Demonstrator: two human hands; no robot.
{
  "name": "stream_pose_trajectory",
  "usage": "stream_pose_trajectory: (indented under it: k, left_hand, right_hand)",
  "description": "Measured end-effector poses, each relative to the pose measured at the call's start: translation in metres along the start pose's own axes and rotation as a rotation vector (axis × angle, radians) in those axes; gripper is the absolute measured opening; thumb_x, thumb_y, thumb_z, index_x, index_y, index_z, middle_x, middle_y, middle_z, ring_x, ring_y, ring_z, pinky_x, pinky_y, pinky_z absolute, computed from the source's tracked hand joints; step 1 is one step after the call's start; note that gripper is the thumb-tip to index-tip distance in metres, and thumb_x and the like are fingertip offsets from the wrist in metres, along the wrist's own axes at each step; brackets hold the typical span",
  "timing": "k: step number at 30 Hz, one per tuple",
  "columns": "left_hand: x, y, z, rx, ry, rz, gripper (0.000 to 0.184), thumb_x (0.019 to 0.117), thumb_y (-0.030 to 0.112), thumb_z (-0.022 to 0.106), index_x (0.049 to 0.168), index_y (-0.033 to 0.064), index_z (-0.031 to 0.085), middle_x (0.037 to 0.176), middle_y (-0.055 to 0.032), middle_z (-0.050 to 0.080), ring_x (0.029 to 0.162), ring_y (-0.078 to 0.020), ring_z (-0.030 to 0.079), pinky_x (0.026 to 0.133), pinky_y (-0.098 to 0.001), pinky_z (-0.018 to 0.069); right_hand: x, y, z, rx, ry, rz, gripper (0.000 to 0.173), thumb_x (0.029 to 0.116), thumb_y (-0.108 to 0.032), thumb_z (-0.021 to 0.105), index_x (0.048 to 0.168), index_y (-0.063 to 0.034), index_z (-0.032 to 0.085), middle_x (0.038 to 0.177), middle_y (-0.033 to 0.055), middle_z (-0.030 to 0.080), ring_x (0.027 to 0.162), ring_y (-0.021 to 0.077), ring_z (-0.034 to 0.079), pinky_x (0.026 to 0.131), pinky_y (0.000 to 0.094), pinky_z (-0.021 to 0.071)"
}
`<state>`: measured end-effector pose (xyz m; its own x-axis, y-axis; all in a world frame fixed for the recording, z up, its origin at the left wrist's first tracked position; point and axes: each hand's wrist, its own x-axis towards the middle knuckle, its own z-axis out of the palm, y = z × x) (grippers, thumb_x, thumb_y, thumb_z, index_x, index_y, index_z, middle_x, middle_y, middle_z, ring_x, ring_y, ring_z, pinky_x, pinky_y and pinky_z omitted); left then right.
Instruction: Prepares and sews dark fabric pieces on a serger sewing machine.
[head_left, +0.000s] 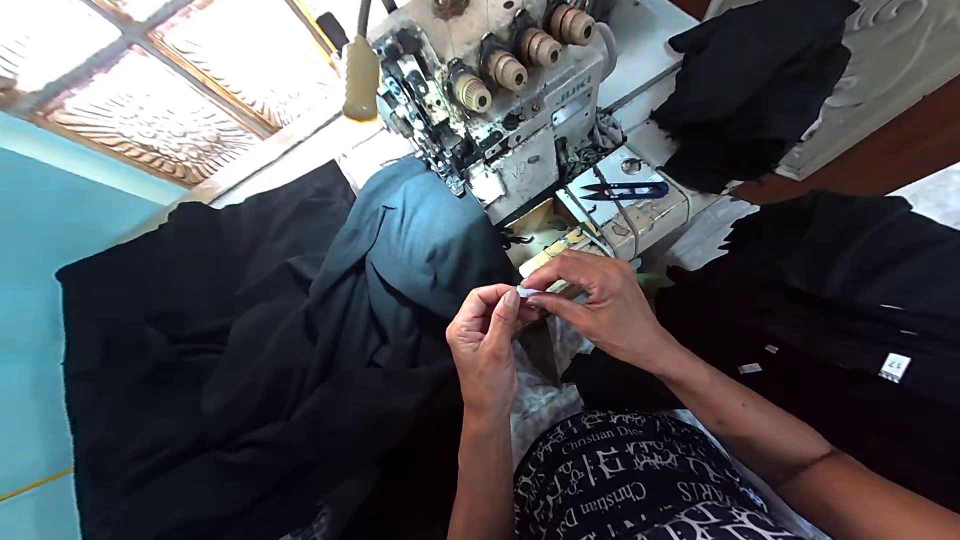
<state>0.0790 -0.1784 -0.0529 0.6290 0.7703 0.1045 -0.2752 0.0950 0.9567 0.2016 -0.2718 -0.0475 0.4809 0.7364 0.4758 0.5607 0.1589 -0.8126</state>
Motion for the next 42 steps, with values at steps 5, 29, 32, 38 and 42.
stream_pose_trajectory:
  k: [5, 29, 32, 38, 42]
  left_hand:
    - [-0.001, -0.002, 0.002, 0.011, -0.009, 0.027, 0.017, 0.0997, 0.001, 0.056, 0.097, 0.0091, 0.071, 0.082, 0.0008, 0.074, 0.072, -0.0083, 0.072, 0.072, -0.0257, 0.0624]
    - [-0.004, 0.001, 0.010, -0.123, -0.008, -0.048, 0.017, 0.0957, -0.003, 0.060, 0.097, 0.0070, 0.074, 0.084, -0.0030, 0.075, 0.074, -0.0105, 0.073, 0.073, -0.0280, 0.0634]
    - [-0.005, -0.001, 0.009, -0.118, -0.015, -0.041, 0.017, 0.0939, -0.004, 0.062, 0.098, 0.0068, 0.074, 0.085, -0.0029, 0.075, 0.075, -0.0108, 0.073, 0.073, -0.0281, 0.0634]
    - [-0.005, -0.003, 0.007, -0.072, -0.044, -0.009, 0.018, 0.0932, -0.006, 0.064, 0.101, 0.0068, 0.075, 0.087, -0.0014, 0.076, 0.075, -0.0092, 0.073, 0.073, -0.0262, 0.0629]
    - [-0.003, -0.005, 0.004, -0.027, -0.071, 0.029, 0.017, 0.0951, -0.004, 0.063, 0.101, 0.0072, 0.075, 0.086, -0.0013, 0.076, 0.075, -0.0093, 0.073, 0.073, -0.0260, 0.0629]
  right_hand:
    - [-0.002, 0.001, -0.002, 0.137, -0.008, 0.078, 0.012, 0.0886, -0.004, 0.074, 0.100, -0.0019, 0.075, 0.092, 0.0034, 0.072, 0.085, 0.0050, 0.068, 0.079, 0.0184, 0.0571]
    - [-0.012, 0.006, 0.013, 0.085, 0.211, -0.055, 0.007, 0.0886, -0.002, 0.071, 0.094, -0.0001, 0.075, 0.091, 0.0057, 0.070, 0.089, 0.0077, 0.066, 0.082, 0.0215, 0.0545]
    - [-0.012, 0.006, 0.013, 0.109, 0.207, -0.023, 0.007, 0.0896, -0.001, 0.071, 0.095, 0.0011, 0.074, 0.092, 0.0063, 0.070, 0.090, 0.0067, 0.066, 0.082, 0.0191, 0.0545]
    - [-0.013, 0.004, 0.011, 0.294, 0.150, 0.159, 0.007, 0.0911, 0.001, 0.069, 0.098, 0.0000, 0.070, 0.093, 0.0031, 0.067, 0.085, 0.0032, 0.065, 0.078, 0.0167, 0.0562]
    - [-0.013, 0.006, 0.008, 0.320, 0.115, 0.170, 0.008, 0.0925, 0.000, 0.069, 0.100, -0.0003, 0.071, 0.095, 0.0033, 0.067, 0.087, 0.0045, 0.066, 0.080, 0.0181, 0.0570]
